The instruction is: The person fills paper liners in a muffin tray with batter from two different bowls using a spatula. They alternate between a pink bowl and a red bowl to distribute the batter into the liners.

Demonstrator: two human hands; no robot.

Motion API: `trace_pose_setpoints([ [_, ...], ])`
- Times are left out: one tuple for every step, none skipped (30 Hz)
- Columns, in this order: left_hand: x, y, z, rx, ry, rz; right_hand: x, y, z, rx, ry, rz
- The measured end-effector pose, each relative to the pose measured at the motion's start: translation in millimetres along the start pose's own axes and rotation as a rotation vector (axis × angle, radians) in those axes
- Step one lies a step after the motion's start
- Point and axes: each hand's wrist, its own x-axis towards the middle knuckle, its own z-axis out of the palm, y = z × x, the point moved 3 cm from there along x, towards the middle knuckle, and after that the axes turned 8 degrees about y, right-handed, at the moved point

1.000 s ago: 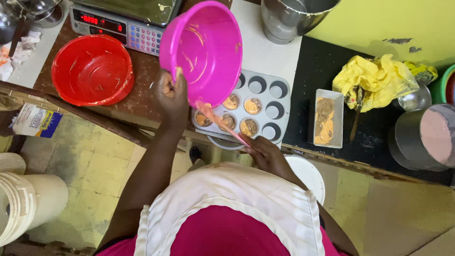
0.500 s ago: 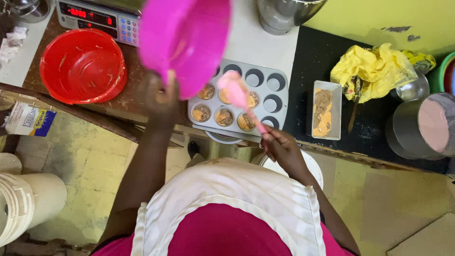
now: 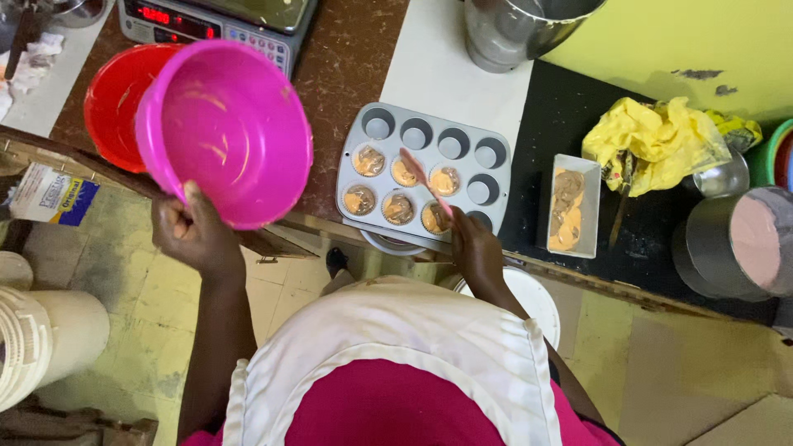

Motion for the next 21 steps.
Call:
trace_pose_setpoints([
  [-1.8,-0.4,-11.3,0.019,-0.034,-0.056,2.4,-6.0,-9.3,0.043,0.029,0.032],
  [-3.0,-5.4,-22.1,0.023,-0.03,-0.057,4.9,-9.9,-14.3,0.044,0.026,0.027],
  [-4.3,-11.3,-32.9,0.036,-0.028,-0.094,7.1,-13.5,-18.3,0.001,-0.009,0.027],
  [-5.9,-17.2,-43.9,0.048,-0.027,-0.131,8.6,-17.1,-22.3,-0.043,-0.043,0.028],
  [-3.7,-4.3,-44.2,0.051,-0.024,-0.131,3.2,-8.8,-15.0,-0.042,-0.045,0.025],
  [-1.2,7.0,-43.7,0.121,0.01,-0.167,0.3,-0.3,-9.1,0.034,0.0,0.016],
  [1.1,18.3,-43.4,0.19,0.043,-0.203,-2.4,8.4,-3.1,0.11,0.044,0.008],
  [2.4,21.1,-44.6,0.195,0.046,-0.204,-2.1,9.6,-2.1,0.111,0.041,0.005],
  [3.4,23.6,-45.5,0.179,0.043,-0.22,-1.9,12.0,0.2,0.047,-0.005,0.024],
  [5.7,25.5,-45.7,0.162,0.037,-0.235,-2.6,13.6,2.8,-0.017,-0.049,0.047],
  [5.9,25.2,-46.3,0.165,0.036,-0.234,-4.4,12.5,3.9,-0.015,-0.051,0.048],
  [6.0,24.6,-44.3,0.175,0.027,-0.218,-3.3,11.7,3.3,0.022,-0.006,0.029],
  [6.1,24.2,-42.3,0.185,0.019,-0.203,-2.3,11.1,2.5,0.059,0.038,0.01],
  [5.7,26.1,-38.8,0.184,0.018,-0.203,-1.3,8.3,1.1,0.059,0.039,0.011],
  [4.9,27.0,-35.1,0.157,0.009,-0.245,-0.5,5.7,-0.1,0.083,0.027,0.018],
  [4.9,27.4,-29.6,0.126,0.0,-0.284,1.4,3.1,-1.3,0.107,0.02,0.026],
  [0.9,14.0,-33.3,0.122,-0.001,-0.283,2.4,-2.2,-4.9,0.106,0.024,0.028],
  [-2.9,1.3,-35.4,0.067,-0.006,-0.26,3.9,-6.6,-7.5,0.032,-0.012,0.039],
  [-6.5,-11.4,-37.2,0.012,-0.011,-0.236,5.6,-10.9,-10.3,-0.042,-0.049,0.051],
  [-6.6,-10.2,-32.2,0.003,-0.01,-0.233,6.6,-13.1,-13.8,-0.043,-0.04,0.052],
  [-6.7,-9.6,-26.7,0.001,-0.02,-0.25,7.6,-15.7,-17.1,-0.037,-0.033,0.043],
])
